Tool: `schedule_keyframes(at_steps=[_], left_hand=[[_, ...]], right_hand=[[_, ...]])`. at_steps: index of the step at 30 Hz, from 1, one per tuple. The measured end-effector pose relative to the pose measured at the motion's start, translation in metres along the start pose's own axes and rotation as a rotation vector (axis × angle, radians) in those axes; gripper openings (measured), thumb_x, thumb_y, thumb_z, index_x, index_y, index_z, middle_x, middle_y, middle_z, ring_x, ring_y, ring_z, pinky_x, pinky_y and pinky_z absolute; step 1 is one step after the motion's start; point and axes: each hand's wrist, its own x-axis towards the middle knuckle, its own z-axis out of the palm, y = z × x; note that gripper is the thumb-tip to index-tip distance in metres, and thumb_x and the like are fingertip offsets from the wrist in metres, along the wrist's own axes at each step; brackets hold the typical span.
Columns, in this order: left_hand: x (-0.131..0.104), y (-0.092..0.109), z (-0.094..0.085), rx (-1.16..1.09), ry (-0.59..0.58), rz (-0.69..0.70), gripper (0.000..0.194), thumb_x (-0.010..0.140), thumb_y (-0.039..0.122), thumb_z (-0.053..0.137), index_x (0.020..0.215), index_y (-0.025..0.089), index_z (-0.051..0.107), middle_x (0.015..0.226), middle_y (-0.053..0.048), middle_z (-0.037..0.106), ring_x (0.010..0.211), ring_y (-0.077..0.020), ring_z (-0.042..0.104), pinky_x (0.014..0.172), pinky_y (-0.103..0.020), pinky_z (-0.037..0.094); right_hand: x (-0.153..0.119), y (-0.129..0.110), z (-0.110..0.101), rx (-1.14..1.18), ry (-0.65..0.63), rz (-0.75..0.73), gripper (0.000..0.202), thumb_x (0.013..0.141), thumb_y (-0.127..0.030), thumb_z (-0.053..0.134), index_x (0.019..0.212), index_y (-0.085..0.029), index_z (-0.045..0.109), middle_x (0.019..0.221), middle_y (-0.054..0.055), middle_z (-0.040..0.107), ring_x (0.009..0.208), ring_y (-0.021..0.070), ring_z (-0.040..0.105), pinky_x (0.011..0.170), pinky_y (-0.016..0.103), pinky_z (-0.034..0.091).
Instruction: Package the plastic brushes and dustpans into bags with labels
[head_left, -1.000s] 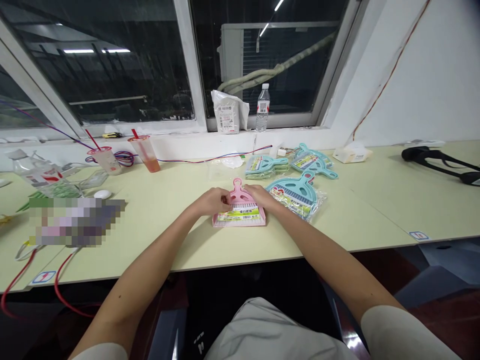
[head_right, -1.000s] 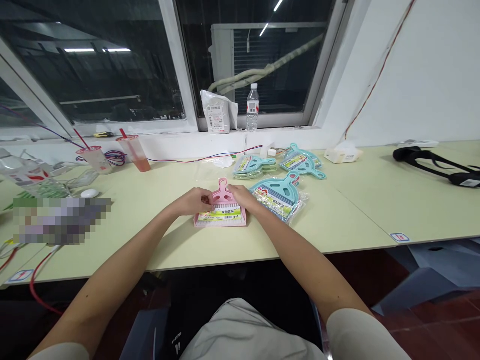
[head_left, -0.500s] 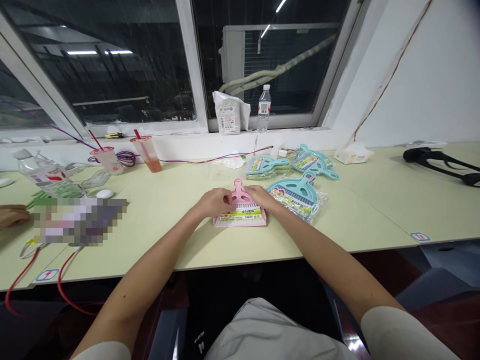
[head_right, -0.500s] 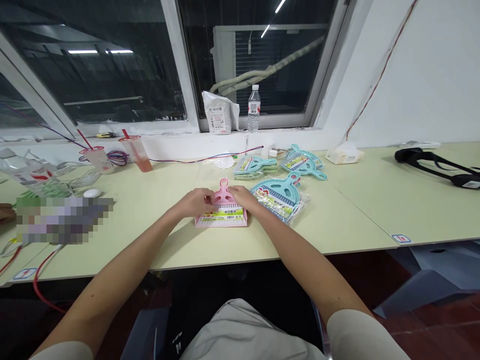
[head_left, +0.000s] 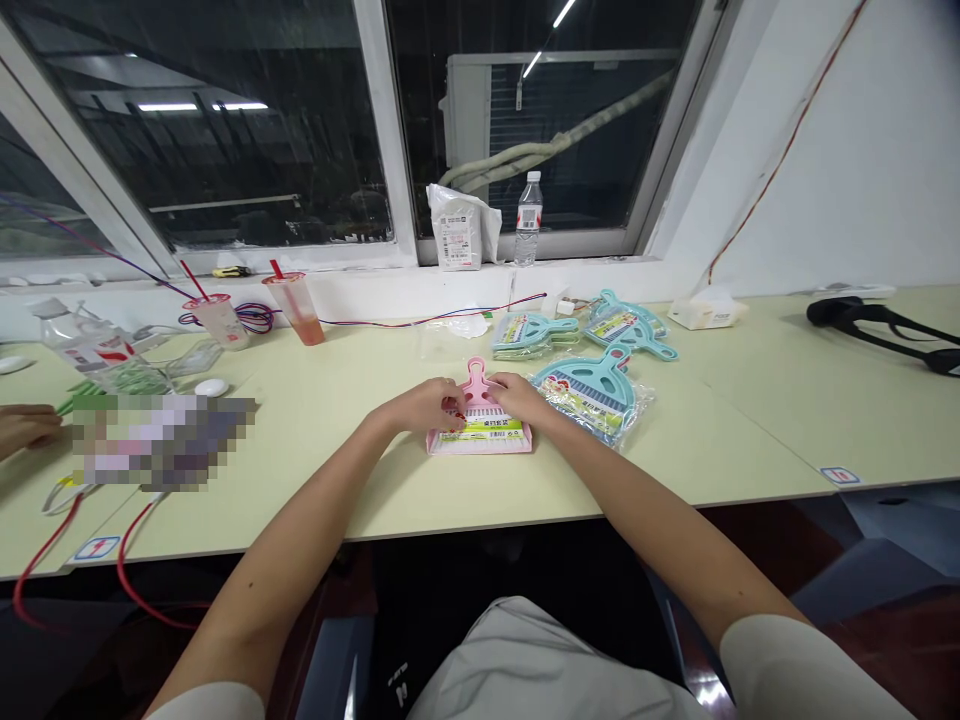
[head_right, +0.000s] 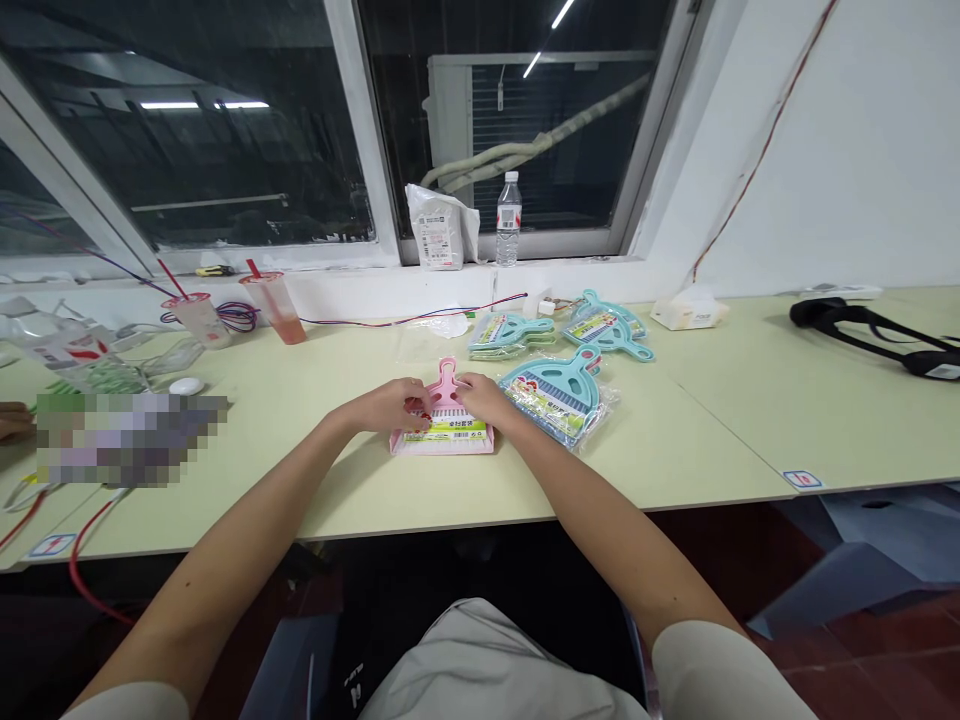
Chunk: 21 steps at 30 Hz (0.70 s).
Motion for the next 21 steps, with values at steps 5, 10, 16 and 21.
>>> schedule_keyframes(at_steps=[5, 10, 16, 21], left_hand=[[0.000, -0.004, -0.003, -0.038, 0.044, 0.036, 0.025, 0.075, 0.039, 0.074, 0.094, 0.024, 0.075, 0.100, -0.005, 0.065, 0.085, -0.0199, 0.060, 0.073, -0.031, 0.047], [0.007, -0.024, -0.004, -0.096, 0.331, 0.040, 0.015, 0.084, 0.033, 0.061, 0.083, 0.021, 0.070, 0.086, -0.003, 0.067, 0.079, -0.0181, 0.059, 0.071, -0.030, 0.047], [0.019, -0.076, 0.003, 0.109, 0.707, -0.132, 0.019, 0.090, 0.025, 0.052, 0.092, 0.020, 0.070, 0.095, -0.008, 0.069, 0.097, -0.0248, 0.062, 0.091, -0.038, 0.049], [0.026, -0.107, 0.004, 0.247, 0.694, -0.326, 0.041, 0.095, 0.035, 0.052, 0.129, 0.019, 0.067, 0.137, -0.017, 0.059, 0.136, -0.0330, 0.045, 0.115, -0.047, 0.037]], right_hand=[[-0.002, -0.001, 0.001, -0.050, 0.024, -0.025, 0.017, 0.085, -0.029, 0.055, 0.085, -0.019, 0.068, 0.083, 0.001, 0.069, 0.073, 0.0161, 0.056, 0.065, 0.026, 0.035], [-0.005, -0.002, 0.006, -0.220, 0.043, -0.095, 0.023, 0.094, -0.028, 0.049, 0.088, -0.019, 0.069, 0.088, 0.004, 0.071, 0.081, 0.0188, 0.060, 0.072, 0.028, 0.039], [-0.016, -0.007, 0.020, -0.493, 0.056, -0.214, 0.028, 0.096, -0.018, 0.051, 0.119, -0.015, 0.066, 0.120, 0.015, 0.068, 0.117, 0.0259, 0.055, 0.098, 0.034, 0.039], [-0.019, -0.011, 0.022, -0.454, 0.054, -0.216, 0.030, 0.098, -0.019, 0.049, 0.124, -0.014, 0.063, 0.122, 0.018, 0.066, 0.119, 0.0284, 0.056, 0.100, 0.037, 0.041]])
